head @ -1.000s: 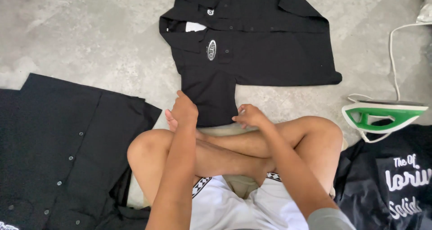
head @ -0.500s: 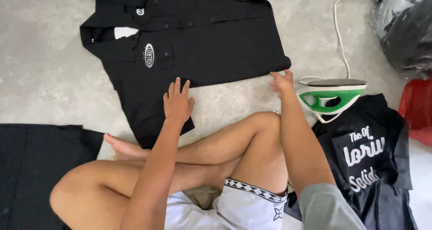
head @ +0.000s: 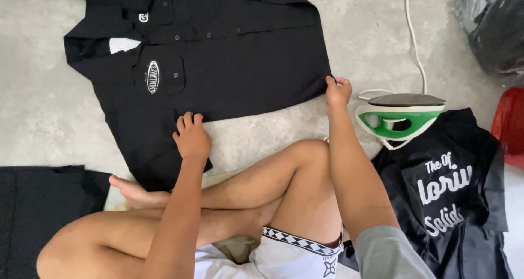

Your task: A person is ironing and folding black shirts with printed logos while sitting on the floor.

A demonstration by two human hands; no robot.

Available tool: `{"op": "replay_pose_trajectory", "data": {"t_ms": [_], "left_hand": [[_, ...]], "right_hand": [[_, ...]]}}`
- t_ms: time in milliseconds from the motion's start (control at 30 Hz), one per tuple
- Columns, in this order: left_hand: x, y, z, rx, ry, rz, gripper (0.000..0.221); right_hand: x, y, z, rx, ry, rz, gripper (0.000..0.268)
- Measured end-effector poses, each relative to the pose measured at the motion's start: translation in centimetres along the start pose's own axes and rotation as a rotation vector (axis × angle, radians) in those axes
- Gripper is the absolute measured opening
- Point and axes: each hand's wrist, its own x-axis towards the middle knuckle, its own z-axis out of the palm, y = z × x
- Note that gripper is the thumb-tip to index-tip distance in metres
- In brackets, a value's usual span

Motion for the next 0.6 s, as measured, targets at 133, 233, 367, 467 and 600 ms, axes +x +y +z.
{"op": "replay_pose_trajectory", "data": {"t_ms": [133,233,367,467,600], "left_hand": [[-0.8,0.6,1.3,-0.020,0.054,-0.093,0.024],[-2.0,2.1,2.4,-0.041,0.379,-0.005,0.053],[-2.0,2.6,2.1,-0.133,0.295,0.056,0.054],[-2.7,2.6,1.8,-0.143,0.192,0.028,0.056],[-1.7,2.2,2.9,-0.136,0.209,0.012,0.057]], "right_hand": [[-1.9,-2.2,-0.6,-0.324,0.259,-0.429,0.025],[-10.0,-8.0,-0.5,-0.434,0.093,-0.909,0.039],[-17.5,-12.5,0.1,-0.848,-0.666,-1.102,0.062],[-16.6,-9.8,0.7,-1.090,-0.887,-1.044,0.068],[-9.0,-5.7,-0.7,-1.234,-0.609,-0.296,0.075]]}}
